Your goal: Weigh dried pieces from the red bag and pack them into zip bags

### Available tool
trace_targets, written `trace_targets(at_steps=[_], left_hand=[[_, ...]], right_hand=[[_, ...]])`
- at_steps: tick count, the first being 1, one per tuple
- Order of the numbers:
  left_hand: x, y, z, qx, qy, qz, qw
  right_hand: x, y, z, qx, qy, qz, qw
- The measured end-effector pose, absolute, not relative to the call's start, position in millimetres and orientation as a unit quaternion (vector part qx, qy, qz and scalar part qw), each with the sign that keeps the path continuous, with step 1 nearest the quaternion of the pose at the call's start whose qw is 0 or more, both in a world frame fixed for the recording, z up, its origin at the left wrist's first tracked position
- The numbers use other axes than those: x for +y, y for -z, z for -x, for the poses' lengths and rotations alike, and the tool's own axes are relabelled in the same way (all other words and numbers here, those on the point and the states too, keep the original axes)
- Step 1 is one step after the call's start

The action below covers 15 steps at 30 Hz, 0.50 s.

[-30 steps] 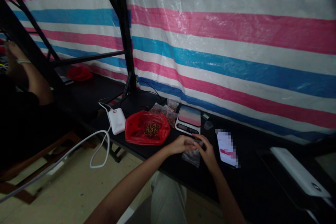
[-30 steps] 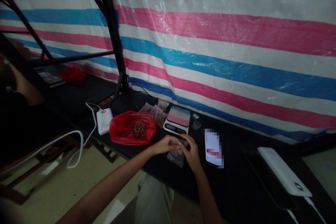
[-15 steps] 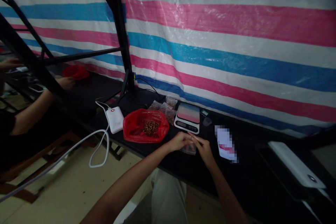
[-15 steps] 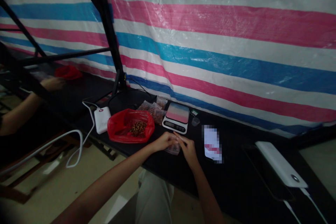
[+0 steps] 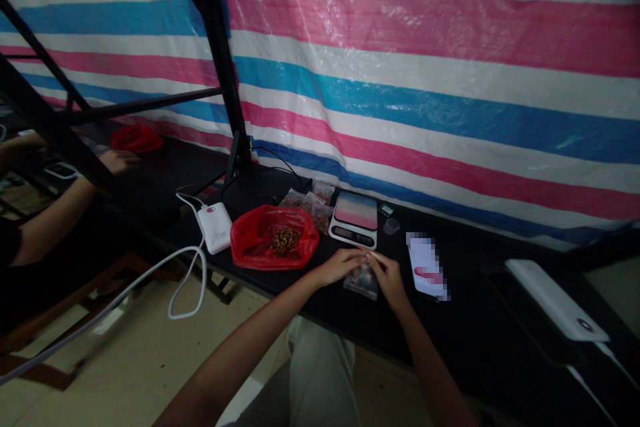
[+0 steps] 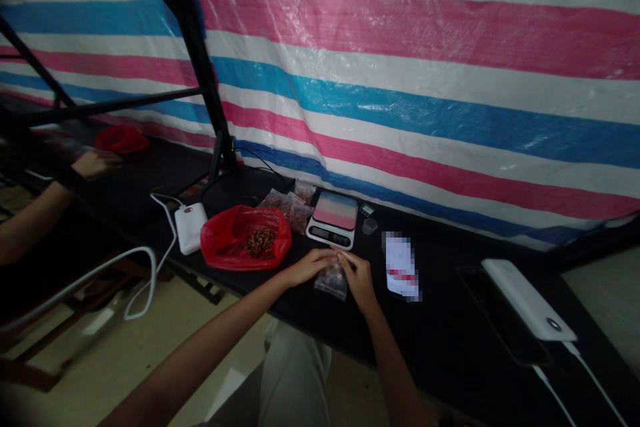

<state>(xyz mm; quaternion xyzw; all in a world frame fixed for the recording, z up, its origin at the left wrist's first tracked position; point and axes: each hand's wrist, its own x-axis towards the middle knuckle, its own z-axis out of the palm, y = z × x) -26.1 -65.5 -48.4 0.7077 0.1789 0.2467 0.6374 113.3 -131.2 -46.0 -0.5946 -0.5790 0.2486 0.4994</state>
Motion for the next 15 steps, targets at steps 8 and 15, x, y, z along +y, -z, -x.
trace_targets(at_steps=[8, 15], left_hand=[[-67.6, 42.7, 27.2, 0.238, -0.283, -0.764, 0.528], [-68.5, 34.7, 30.8, 0.265, -0.323, -0.791, 0.447]], right_hand=[[-132.5, 45.6, -112.0, -0.584, -0.264, 0.582, 0.502], [-131.9, 43.7, -110.3, -0.569, -0.284, 0.584, 0.505]])
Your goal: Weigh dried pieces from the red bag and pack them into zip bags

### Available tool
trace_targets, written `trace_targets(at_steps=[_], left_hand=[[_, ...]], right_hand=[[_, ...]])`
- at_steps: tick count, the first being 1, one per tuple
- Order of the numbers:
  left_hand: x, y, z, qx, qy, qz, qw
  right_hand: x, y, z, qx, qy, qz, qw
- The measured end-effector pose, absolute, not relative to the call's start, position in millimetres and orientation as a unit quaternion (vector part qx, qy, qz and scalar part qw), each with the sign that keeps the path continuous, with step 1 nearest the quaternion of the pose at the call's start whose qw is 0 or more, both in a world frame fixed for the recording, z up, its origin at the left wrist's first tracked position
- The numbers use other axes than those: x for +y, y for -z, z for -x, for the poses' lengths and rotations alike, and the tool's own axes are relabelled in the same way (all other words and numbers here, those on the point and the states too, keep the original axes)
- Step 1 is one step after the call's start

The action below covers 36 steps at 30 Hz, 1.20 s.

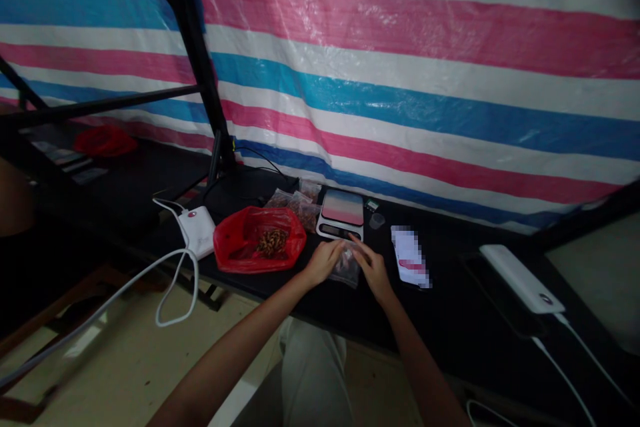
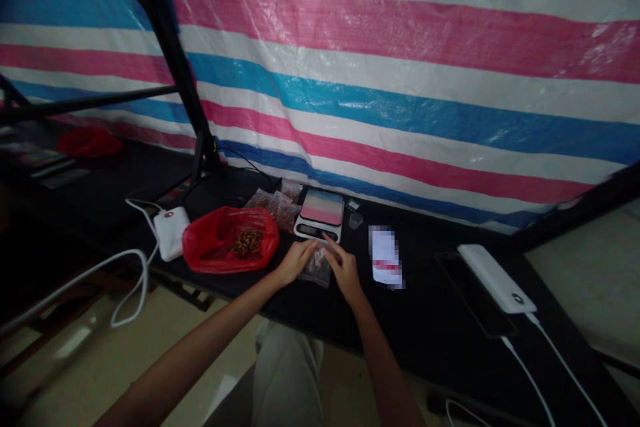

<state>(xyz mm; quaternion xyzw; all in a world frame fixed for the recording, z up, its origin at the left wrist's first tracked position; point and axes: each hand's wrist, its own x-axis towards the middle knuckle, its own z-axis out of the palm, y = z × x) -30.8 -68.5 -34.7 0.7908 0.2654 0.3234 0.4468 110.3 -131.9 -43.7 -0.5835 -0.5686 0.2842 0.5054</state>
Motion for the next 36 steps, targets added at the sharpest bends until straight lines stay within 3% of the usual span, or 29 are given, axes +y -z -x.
trace_targets(at_steps=[5, 15, 24, 36], left_hand=[[-70.8, 30.7, 35.1, 0.326, -0.325, -0.8, 0.383], [-69.3, 34.5, 32.8, 0.36, -0.289, -0.822, 0.333], [-71.8, 31.6, 33.8, 0.319, -0.305, -0.808, 0.39], [-70.4, 38.0, 31.0, 0.283, -0.269, -0.787, 0.477]], right_hand=[[-128.8, 52.5, -110.4, -0.562, -0.28, 0.616, 0.477], [-128.3, 50.5, -115.0, -0.514, -0.261, 0.611, 0.543], [-130.8, 53.7, -119.3, -0.523, -0.209, 0.644, 0.518], [-132.2, 52.1, -121.1, -0.509, -0.196, 0.634, 0.548]])
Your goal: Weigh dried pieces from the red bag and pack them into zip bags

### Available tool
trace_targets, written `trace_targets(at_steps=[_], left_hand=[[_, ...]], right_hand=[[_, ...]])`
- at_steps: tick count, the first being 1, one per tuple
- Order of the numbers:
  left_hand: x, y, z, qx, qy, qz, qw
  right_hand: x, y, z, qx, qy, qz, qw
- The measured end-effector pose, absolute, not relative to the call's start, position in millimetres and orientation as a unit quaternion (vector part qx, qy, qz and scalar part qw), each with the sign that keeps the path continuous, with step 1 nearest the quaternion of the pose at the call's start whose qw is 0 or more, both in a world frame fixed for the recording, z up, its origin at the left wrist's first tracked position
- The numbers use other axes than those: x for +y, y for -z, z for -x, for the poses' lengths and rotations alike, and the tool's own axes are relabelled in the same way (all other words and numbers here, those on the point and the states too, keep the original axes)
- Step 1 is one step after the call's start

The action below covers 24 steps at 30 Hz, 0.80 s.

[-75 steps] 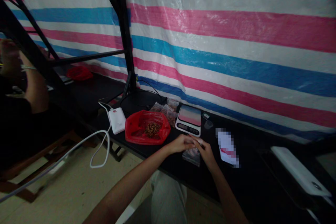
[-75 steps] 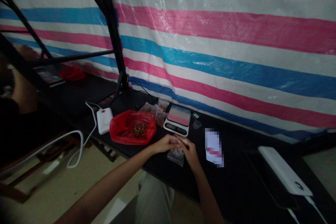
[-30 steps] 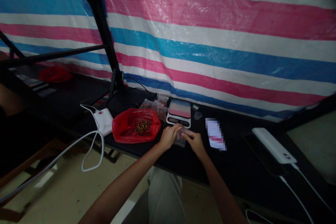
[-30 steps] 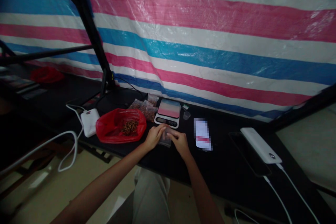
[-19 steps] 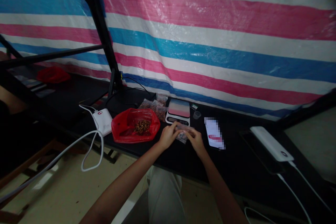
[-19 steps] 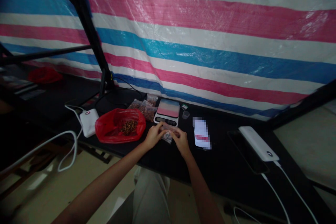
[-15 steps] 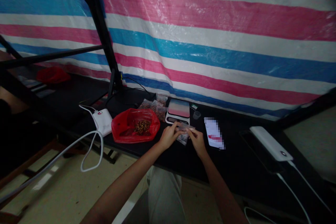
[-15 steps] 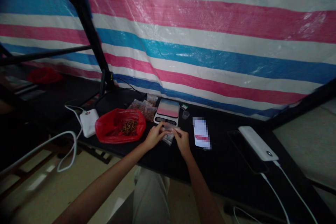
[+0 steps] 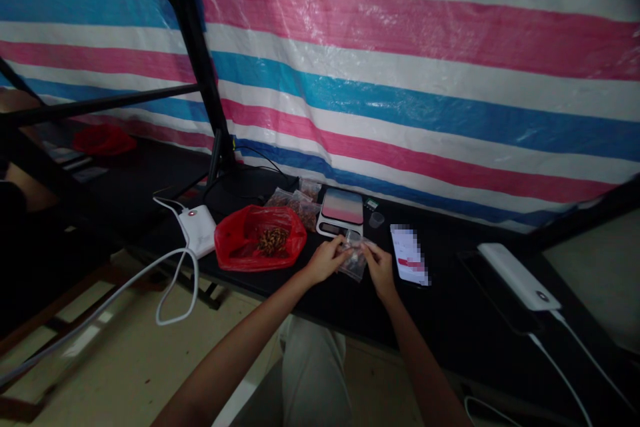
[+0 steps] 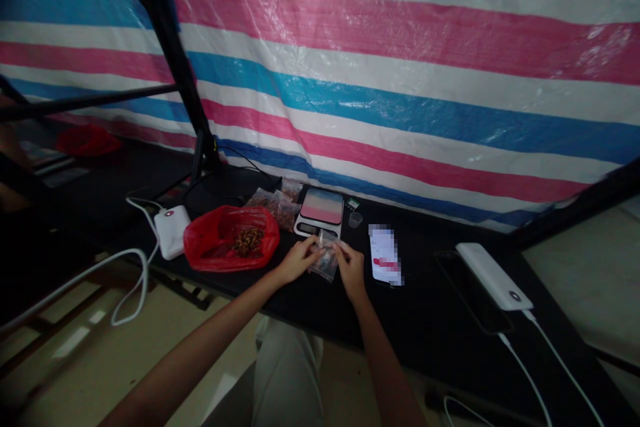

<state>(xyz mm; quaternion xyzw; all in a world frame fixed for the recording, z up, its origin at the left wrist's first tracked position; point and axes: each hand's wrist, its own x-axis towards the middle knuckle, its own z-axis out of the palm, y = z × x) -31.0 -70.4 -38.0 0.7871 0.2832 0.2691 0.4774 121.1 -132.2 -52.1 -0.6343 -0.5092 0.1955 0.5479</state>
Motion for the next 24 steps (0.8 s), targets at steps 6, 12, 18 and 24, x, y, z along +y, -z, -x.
trace_targets(at_steps=[6, 12, 18, 24], left_hand=[[-66.7, 41.4, 30.9, 0.279, -0.325, -0.749, 0.506], [-63.0, 45.2, 29.0, 0.274, -0.345, -0.676, 0.59], [-60.7, 49.8, 26.8, 0.31, -0.364, -0.671, 0.567], [-62.2, 43.8, 28.9, 0.308, -0.358, -0.686, 0.553]], right_hand=[[-131.2, 49.5, -119.2, -0.524, -0.231, 0.621, 0.535], [-132.9, 45.8, -125.8, -0.526, -0.233, 0.64, 0.509], [-134.2, 44.9, -127.2, -0.503, -0.212, 0.65, 0.529], [-133.5, 38.2, -148.0, -0.473, -0.164, 0.66, 0.561]])
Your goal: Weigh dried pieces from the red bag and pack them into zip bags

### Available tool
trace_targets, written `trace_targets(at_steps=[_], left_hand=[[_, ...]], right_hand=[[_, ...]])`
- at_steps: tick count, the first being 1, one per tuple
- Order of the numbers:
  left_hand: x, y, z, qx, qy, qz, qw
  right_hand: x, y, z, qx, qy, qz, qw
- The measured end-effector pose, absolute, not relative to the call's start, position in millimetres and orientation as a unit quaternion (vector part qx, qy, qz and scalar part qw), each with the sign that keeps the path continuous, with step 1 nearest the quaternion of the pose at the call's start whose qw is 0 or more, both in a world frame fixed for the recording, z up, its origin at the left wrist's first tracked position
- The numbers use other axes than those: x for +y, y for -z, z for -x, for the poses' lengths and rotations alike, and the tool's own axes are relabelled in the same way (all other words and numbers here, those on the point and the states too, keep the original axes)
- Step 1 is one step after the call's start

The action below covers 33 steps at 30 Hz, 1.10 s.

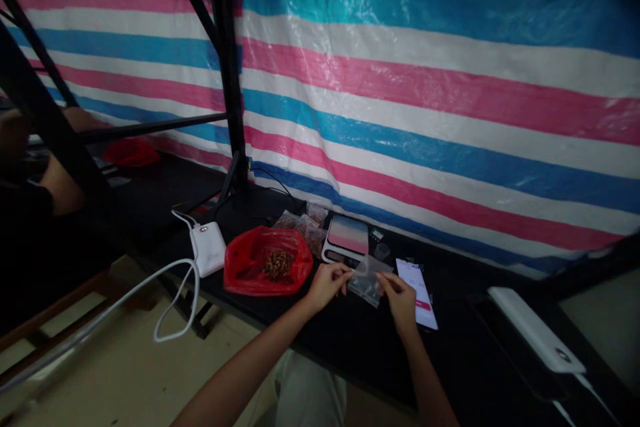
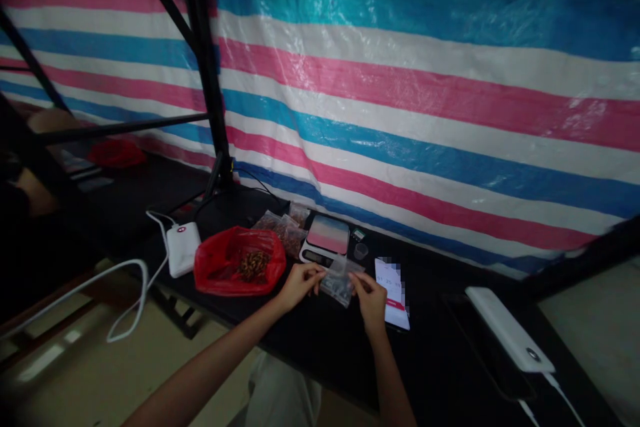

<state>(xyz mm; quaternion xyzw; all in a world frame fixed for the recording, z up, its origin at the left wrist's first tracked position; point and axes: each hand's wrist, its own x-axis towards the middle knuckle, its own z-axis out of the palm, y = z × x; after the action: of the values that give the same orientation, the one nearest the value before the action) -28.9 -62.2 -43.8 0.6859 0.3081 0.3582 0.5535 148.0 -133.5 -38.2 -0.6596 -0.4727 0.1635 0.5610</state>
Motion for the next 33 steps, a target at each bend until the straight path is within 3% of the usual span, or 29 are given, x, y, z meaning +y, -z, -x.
trace_targets(at_steps=[3, 6, 10, 15, 19, 24, 27, 33], left_hand=[[-59.6, 39.4, 32.1, 0.327, -0.393, -0.673, 0.534], [-55.5, 36.6, 35.3, 0.349, -0.433, -0.653, 0.514], [-54.4, 34.9, 36.6, 0.354, -0.453, -0.656, 0.488], [-59.1, 33.6, 35.7, 0.338, -0.432, -0.694, 0.466], [-62.1, 35.2, 38.1, 0.346, -0.472, -0.723, 0.368], [-65.6, 36.2, 42.8, 0.312, -0.552, -0.736, 0.236], [-66.8, 34.5, 45.1, 0.308, -0.566, -0.727, 0.235], [-61.7, 29.7, 49.4, 0.405, -0.602, -0.605, 0.329]], right_hand=[[-126.3, 22.2, -196.4, -0.458, -0.105, 0.691, 0.549], [-114.7, -1.1, -264.0, -0.464, -0.065, 0.75, 0.466], [-104.9, -19.7, -336.6, -0.435, -0.025, 0.852, 0.288], [-95.6, -12.8, -342.3, -0.33, 0.141, 0.929, 0.091], [-68.9, -22.3, -267.1, -0.495, 0.313, 0.805, 0.095], [-20.4, -39.4, -129.2, -0.726, 0.244, 0.63, 0.13], [2.3, -31.5, -75.4, -0.761, 0.199, 0.608, 0.11], [12.5, -13.5, -50.6, -0.721, 0.136, 0.671, 0.111]])
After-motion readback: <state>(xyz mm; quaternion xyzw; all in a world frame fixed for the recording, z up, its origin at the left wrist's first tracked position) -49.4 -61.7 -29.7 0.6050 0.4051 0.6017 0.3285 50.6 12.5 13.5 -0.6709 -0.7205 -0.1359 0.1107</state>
